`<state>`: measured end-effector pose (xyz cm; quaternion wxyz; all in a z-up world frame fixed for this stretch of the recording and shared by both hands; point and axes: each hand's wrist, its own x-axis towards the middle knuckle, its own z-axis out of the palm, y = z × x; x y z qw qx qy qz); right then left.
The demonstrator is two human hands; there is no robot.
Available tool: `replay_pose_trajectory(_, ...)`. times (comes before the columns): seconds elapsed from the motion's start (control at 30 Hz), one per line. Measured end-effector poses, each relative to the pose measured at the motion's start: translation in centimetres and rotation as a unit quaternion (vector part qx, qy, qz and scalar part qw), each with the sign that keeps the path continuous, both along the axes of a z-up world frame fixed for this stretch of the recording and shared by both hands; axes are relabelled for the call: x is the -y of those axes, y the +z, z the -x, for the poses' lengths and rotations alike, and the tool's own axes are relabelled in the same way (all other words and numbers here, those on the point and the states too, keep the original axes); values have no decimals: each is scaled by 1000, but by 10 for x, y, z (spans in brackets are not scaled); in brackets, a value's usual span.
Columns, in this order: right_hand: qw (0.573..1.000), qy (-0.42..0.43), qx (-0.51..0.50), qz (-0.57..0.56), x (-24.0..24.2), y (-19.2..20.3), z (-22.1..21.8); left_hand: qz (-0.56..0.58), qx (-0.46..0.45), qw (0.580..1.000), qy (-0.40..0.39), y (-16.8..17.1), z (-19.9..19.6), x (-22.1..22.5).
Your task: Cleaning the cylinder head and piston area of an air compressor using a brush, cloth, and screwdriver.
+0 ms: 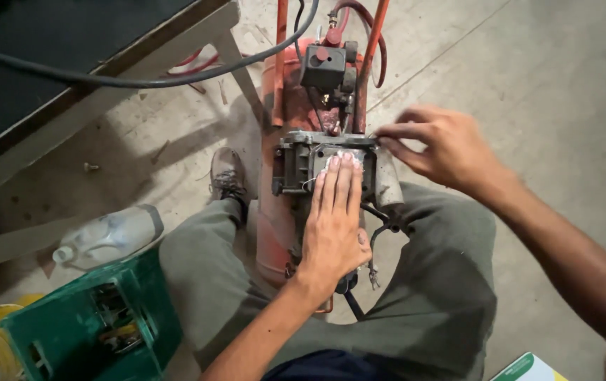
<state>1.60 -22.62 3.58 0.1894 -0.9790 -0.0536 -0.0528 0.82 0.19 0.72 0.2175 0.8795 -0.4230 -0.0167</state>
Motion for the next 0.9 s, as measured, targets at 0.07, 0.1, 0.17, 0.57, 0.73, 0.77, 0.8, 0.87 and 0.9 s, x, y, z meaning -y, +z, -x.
replay_pose_trajectory(0.07,998,-42,-32,20,2,0,4,2,-3,1000,-2,0,-1,0)
replay_pose_trajectory(0.1,1000,-27,-9,12,-2,-6,-1,4,-4,1000,-2,-1,0,0)
replay_pose_trajectory(0.17,1000,-13,15,2,-17,-17,-18,4,-3,1000,-2,-3,0,0)
replay_pose_trajectory(0.57,994,-30,-95,47,16,-7,0,27,5,1000,0,-4,-1,0)
replay_pose_trajectory(0.73,998,8,-66,-9,-20,-14,-30,18,6,1000,7,-3,0,1)
replay_pose_trajectory(0.77,998,6,-66,-10,-27,-10,-38,18,6,1000,6,-3,0,0)
replay_pose_trajectory(0.8,998,21,-60,-1,-35,-5,-45,19,9,1000,10,-3,1,0)
replay_pose_trajectory(0.87,998,34,-53,12,-34,-2,-49,24,13,1000,11,-1,-1,1)
replay_pose_trajectory(0.9,997,22,-74,6,-28,-6,-44,34,9,999,11,0,-1,1)
